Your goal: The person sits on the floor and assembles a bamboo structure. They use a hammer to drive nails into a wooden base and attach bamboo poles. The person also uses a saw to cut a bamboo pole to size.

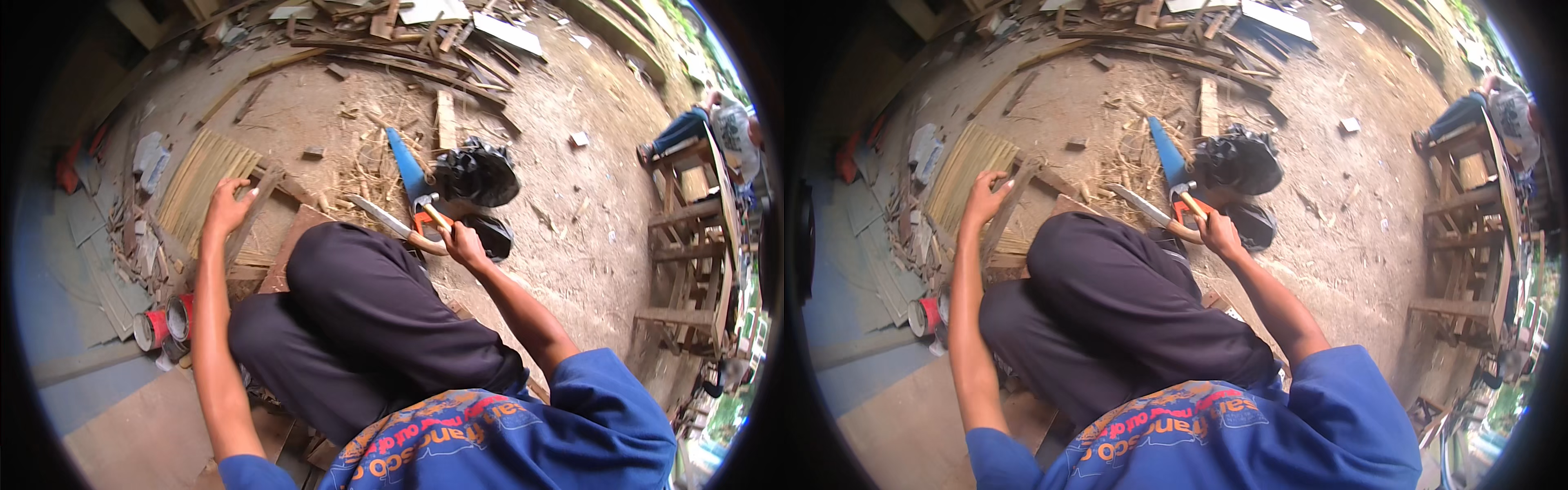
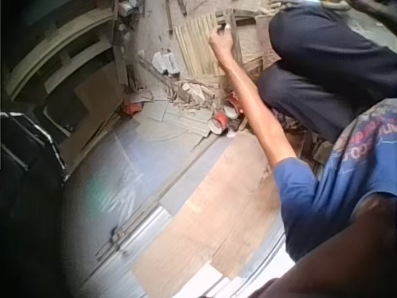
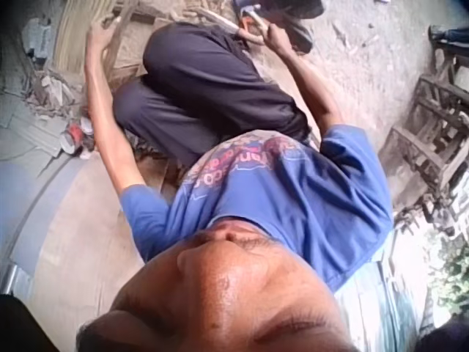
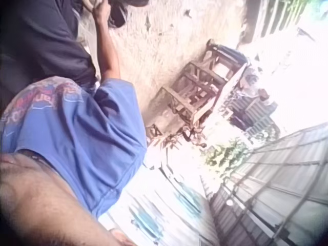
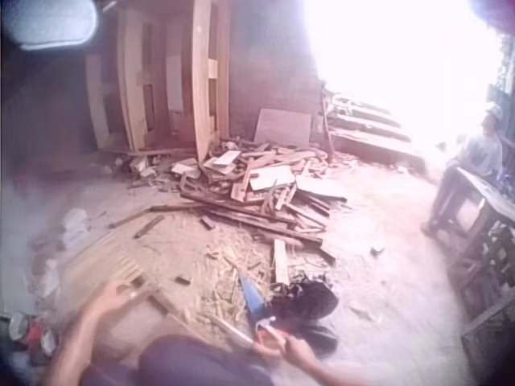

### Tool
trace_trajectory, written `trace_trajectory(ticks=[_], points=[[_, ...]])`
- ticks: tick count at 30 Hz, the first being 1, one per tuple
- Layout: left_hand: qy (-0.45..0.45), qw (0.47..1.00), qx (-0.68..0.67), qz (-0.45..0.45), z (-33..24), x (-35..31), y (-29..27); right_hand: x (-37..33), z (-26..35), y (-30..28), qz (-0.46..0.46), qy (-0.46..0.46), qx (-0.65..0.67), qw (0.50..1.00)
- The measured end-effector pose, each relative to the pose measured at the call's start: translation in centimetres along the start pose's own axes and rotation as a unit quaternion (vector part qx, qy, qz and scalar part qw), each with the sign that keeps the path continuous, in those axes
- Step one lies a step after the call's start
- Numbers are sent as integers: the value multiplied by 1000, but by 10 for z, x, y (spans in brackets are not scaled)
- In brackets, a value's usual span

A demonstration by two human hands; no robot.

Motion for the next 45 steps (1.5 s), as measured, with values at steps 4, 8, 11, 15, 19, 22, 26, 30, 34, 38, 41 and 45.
trace_trajectory(ticks=[4,8,11,15,19,22,26,30,34,38,41,45], points=[[89,985,-48,140,-124,-30,-12,-48,-63,-32,-19,22,-35,999],[206,965,-66,151,-229,-59,-51,-54,-94,0,-5,67,-19,998],[303,941,-93,118,-280,-71,-47,-48,-102,-10,-102,8,11,995],[339,932,-73,103,-296,-71,-19,-25,-145,-35,-232,91,14,968],[338,927,-78,141,-300,-69,-4,-17,-184,-46,-210,241,-5,948],[323,929,-78,166,-297,-66,2,-7,-188,-33,-162,219,-42,961],[305,928,-63,204,-285,-61,16,-10,-190,-32,-132,215,-83,964],[293,931,-66,207,-282,-61,15,0,-193,-29,-88,193,-127,969],[282,932,-57,221,-279,-61,16,11,-191,-39,-97,158,-114,976],[273,934,-39,226,-276,-61,18,13,-179,-41,-101,140,-47,984],[284,933,-30,217,-280,-61,16,12,-179,-56,-143,100,-3,985],[286,935,-43,207,-279,-61,16,7,-178,-72,-155,121,82,977]])
Point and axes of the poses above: each hand's wrist, its own x-axis towards the middle knuckle, its own y-axis out of the palm, z = x × y, the point moved 8 cm from there along x, towards the middle knuckle, and after that the axes turned 13 degrees about x, right-handed, at the moved point
